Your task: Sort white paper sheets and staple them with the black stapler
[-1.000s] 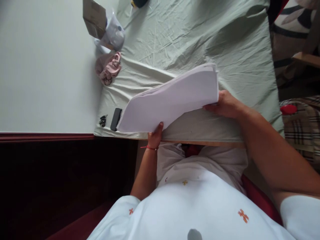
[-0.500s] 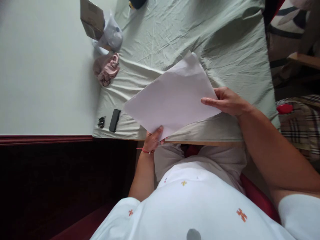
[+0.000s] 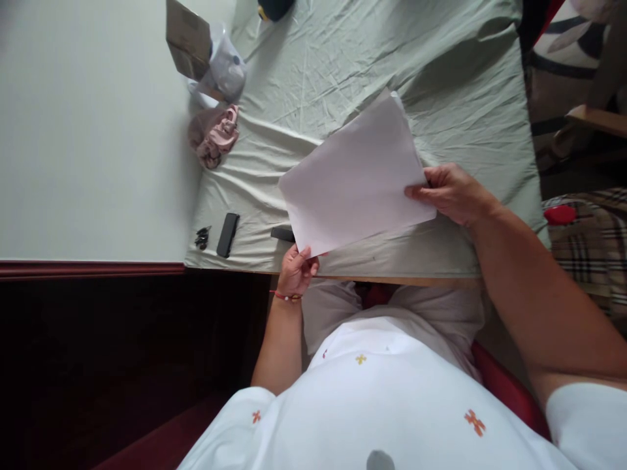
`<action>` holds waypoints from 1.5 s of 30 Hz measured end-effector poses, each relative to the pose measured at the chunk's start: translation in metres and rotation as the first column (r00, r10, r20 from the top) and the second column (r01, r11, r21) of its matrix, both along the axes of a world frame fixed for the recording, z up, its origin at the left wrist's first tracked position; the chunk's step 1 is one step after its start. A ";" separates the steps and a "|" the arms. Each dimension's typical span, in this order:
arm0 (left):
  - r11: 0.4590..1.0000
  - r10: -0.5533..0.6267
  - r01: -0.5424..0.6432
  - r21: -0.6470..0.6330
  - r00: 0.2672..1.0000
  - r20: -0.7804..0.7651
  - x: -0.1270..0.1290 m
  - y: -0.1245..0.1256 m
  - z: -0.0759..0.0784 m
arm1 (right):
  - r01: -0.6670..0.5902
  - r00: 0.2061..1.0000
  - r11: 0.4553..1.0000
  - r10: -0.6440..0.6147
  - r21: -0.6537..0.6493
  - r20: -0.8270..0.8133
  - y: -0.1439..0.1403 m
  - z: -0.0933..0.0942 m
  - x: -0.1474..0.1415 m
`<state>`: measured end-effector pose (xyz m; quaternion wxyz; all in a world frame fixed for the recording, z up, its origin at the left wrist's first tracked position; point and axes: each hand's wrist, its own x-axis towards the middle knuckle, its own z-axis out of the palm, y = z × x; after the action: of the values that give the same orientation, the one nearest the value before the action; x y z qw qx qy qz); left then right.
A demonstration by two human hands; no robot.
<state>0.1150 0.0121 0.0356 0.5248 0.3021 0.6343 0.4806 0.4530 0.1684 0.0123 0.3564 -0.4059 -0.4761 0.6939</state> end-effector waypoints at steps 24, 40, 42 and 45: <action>0.937 -0.328 0.317 -0.143 0.943 -0.055 -0.016 -0.025 0.018 | -0.188 0.639 0.562 -0.553 0.805 0.535 -0.004 -0.007 -0.011; 0.921 -0.379 0.358 -0.154 0.915 -0.141 -0.018 -0.016 0.015 | -0.410 0.759 0.745 -0.042 0.526 0.650 -0.015 0.008 -0.016; 0.951 -0.306 0.288 -0.111 0.927 -0.216 -0.019 -0.015 0.013 | -0.419 0.726 0.775 -0.028 0.474 0.687 -0.014 0.010 -0.018; 0.989 -0.146 0.131 -0.074 0.951 -0.273 -0.022 -0.015 0.008 | -0.396 0.682 0.819 -0.040 0.415 0.730 -0.015 0.014 -0.021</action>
<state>0.0928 -0.0028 0.0441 0.4714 0.3958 0.6916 0.3780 0.4317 0.1537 0.0259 0.1716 -0.4721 -0.7904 0.3507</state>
